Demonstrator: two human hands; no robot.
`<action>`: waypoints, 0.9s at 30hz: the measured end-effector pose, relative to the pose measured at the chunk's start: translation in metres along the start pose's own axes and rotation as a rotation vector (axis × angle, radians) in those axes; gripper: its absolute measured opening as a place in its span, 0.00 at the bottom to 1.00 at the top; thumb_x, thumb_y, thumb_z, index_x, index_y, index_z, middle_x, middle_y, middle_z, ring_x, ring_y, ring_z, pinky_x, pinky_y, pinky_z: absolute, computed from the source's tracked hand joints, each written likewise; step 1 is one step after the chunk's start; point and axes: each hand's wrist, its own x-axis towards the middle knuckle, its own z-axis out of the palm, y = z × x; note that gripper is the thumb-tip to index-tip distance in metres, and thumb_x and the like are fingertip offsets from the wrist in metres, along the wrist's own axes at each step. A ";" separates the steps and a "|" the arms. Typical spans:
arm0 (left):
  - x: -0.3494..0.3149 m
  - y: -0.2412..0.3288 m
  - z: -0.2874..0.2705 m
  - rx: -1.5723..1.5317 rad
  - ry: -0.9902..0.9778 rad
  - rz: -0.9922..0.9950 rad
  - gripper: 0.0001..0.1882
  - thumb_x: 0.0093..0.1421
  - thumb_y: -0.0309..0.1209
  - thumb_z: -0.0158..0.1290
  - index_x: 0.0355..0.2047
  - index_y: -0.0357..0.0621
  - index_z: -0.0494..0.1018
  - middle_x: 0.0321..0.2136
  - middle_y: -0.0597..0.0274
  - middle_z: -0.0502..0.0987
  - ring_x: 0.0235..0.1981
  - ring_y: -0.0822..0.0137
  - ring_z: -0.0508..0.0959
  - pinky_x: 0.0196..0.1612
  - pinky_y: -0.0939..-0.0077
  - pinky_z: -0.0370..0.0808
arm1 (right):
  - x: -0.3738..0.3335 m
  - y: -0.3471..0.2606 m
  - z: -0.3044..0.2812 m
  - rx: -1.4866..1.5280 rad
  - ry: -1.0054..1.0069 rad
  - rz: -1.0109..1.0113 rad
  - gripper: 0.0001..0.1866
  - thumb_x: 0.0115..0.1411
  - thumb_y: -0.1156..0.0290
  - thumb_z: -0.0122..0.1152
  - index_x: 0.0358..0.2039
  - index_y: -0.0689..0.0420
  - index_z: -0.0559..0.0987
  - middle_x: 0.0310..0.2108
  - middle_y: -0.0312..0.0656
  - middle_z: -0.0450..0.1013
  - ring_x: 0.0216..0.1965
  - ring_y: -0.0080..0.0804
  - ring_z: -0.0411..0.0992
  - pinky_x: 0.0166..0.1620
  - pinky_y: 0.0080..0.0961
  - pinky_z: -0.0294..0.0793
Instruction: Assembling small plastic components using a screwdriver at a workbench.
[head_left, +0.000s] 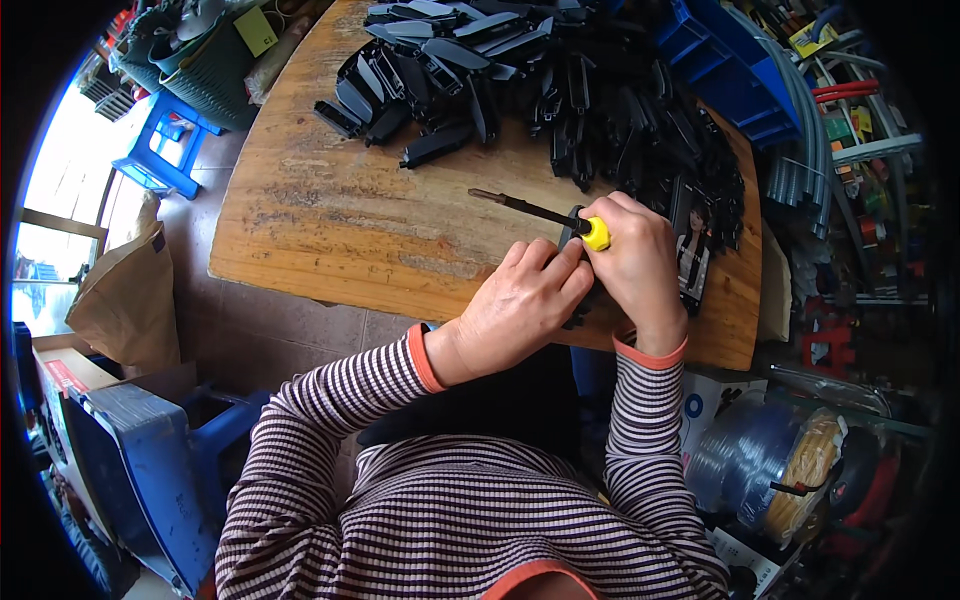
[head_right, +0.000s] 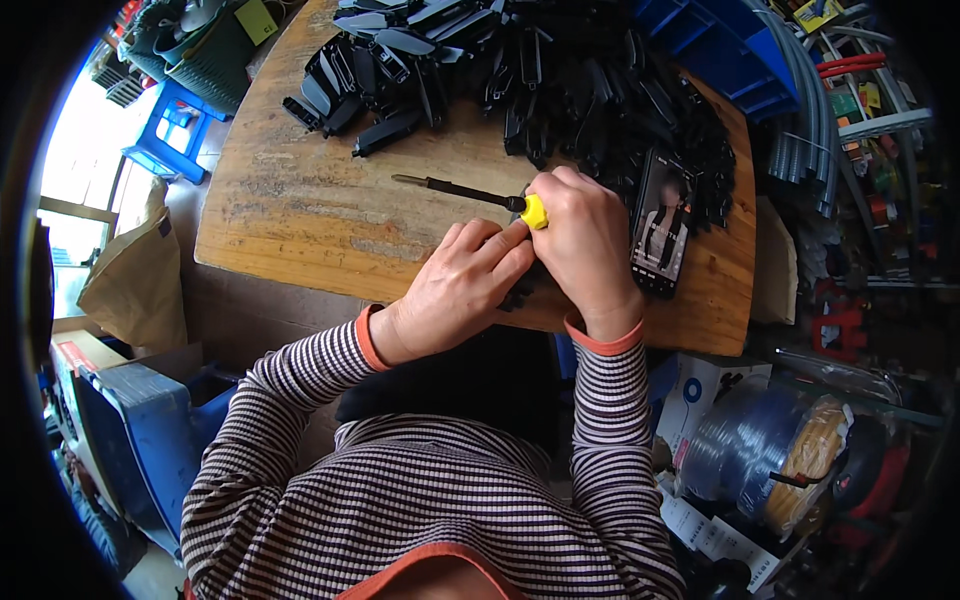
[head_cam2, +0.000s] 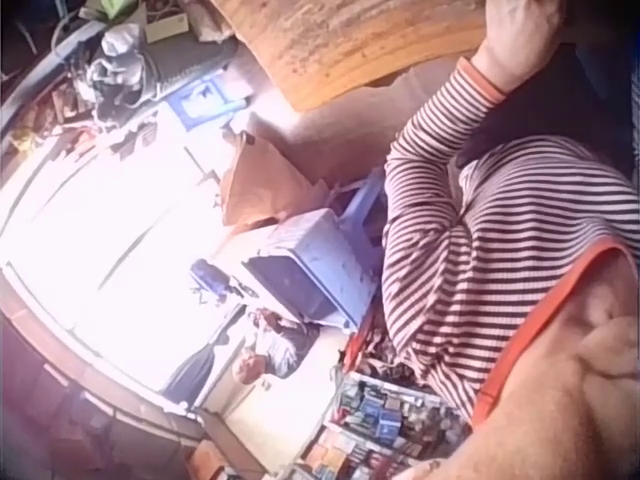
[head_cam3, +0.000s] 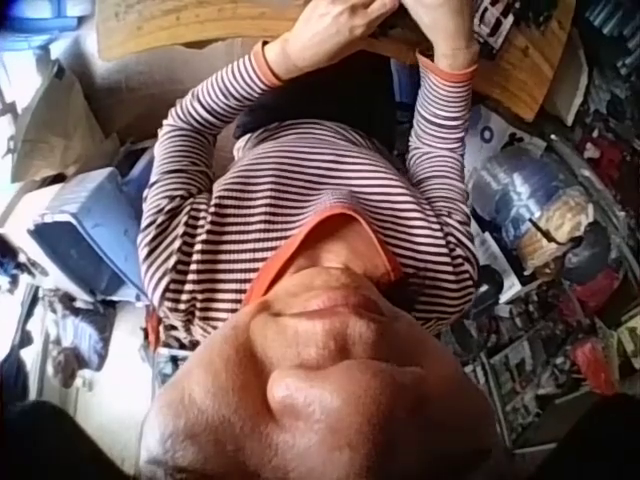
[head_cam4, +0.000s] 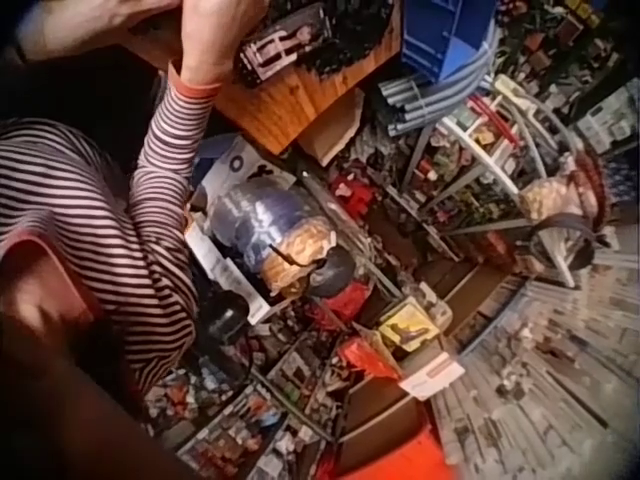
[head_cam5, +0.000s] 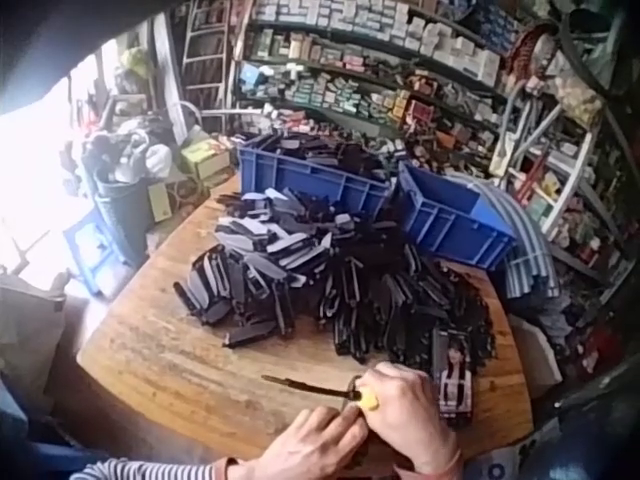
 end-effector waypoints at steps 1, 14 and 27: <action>0.000 0.000 0.000 -0.005 0.000 0.000 0.19 0.50 0.29 0.53 0.43 0.37 0.67 0.49 0.50 0.71 0.38 0.61 0.70 0.42 0.71 0.68 | 0.002 0.002 -0.003 -0.003 -0.002 -0.001 0.07 0.47 0.79 0.64 0.28 0.62 0.76 0.28 0.47 0.75 0.28 0.50 0.73 0.33 0.35 0.74; -0.004 -0.002 -0.001 -0.027 -0.049 -0.038 0.29 0.42 0.27 0.59 0.48 0.40 0.67 0.53 0.52 0.69 0.44 0.58 0.70 0.47 0.67 0.68 | 0.040 0.002 0.013 0.945 0.520 0.181 0.07 0.61 0.68 0.61 0.30 0.58 0.76 0.20 0.32 0.72 0.20 0.12 0.66 0.26 0.11 0.66; 0.026 0.001 0.004 0.089 0.020 -0.226 0.19 0.43 0.25 0.55 0.38 0.42 0.70 0.37 0.57 0.74 0.39 0.57 0.72 0.42 0.64 0.68 | 0.035 0.035 0.046 -0.040 0.179 0.214 0.12 0.48 0.66 0.68 0.25 0.61 0.77 0.25 0.53 0.74 0.30 0.53 0.75 0.33 0.39 0.74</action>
